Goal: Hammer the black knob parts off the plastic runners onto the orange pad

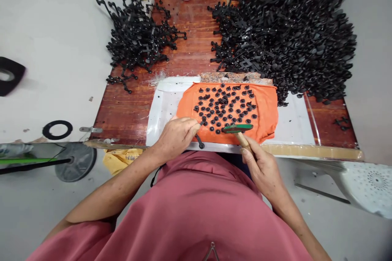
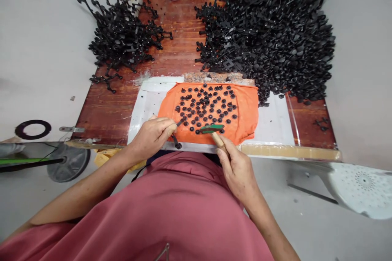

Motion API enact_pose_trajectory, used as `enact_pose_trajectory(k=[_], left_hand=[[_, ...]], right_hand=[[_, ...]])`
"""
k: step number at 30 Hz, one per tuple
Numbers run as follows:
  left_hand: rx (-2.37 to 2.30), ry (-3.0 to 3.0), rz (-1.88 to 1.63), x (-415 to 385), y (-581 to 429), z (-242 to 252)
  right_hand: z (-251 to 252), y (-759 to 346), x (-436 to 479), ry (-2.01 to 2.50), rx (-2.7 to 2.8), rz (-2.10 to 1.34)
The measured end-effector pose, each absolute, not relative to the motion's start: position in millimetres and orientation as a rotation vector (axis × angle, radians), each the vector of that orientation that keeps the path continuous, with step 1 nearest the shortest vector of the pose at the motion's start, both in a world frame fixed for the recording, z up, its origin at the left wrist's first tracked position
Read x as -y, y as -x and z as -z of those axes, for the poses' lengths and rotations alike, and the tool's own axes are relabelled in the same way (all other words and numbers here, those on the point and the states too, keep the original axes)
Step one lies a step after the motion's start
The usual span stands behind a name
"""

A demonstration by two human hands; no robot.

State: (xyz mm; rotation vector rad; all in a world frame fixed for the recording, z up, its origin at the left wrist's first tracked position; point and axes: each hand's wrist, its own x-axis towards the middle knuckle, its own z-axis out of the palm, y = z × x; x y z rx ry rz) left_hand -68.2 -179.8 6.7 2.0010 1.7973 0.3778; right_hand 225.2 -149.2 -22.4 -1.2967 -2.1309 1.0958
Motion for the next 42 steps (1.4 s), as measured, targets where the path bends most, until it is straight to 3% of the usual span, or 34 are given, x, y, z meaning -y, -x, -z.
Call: enact_pose_trajectory(k=[42], left_hand=[[-1.653,-1.989,-0.351,174.4,63.9,1.3]], right_hand=[[25.2,-227.6,154.6,1.27,2.057,-1.171]])
